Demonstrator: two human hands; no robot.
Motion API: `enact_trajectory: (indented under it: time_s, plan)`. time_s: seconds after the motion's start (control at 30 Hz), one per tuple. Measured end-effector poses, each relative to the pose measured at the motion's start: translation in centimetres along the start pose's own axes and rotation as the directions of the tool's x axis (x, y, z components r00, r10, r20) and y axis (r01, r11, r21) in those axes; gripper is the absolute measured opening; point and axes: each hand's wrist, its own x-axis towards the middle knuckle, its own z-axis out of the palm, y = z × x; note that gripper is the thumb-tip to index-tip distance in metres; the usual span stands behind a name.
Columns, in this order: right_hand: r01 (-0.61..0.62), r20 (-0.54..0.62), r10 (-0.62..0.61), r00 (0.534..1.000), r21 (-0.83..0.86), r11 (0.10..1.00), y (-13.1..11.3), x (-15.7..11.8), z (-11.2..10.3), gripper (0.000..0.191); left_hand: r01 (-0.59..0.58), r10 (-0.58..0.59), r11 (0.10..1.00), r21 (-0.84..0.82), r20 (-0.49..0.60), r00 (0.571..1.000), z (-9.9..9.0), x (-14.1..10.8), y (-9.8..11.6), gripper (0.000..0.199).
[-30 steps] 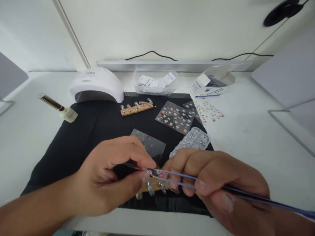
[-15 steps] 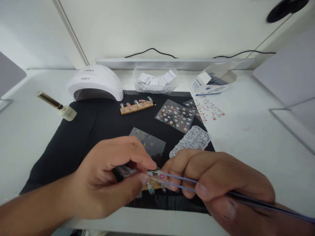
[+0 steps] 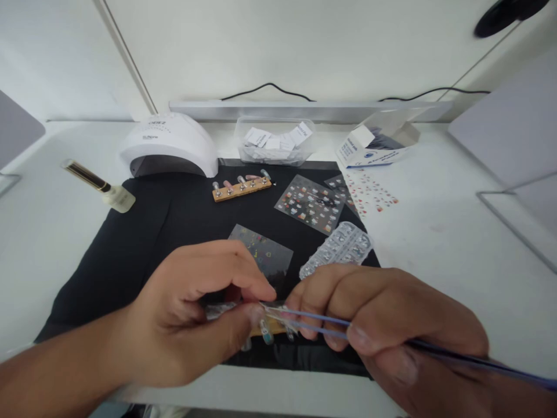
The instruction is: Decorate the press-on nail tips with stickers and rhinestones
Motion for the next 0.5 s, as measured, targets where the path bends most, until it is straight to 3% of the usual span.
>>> enact_trajectory:
  time_s: [0.5]
  plan:
    - [0.089,0.088,-0.077,0.993,-0.146,0.985,-0.11,-0.03,-0.61,0.02,-0.016,0.014,0.996,0.083,0.033,0.999,-0.3,-0.53,-0.04,0.016]
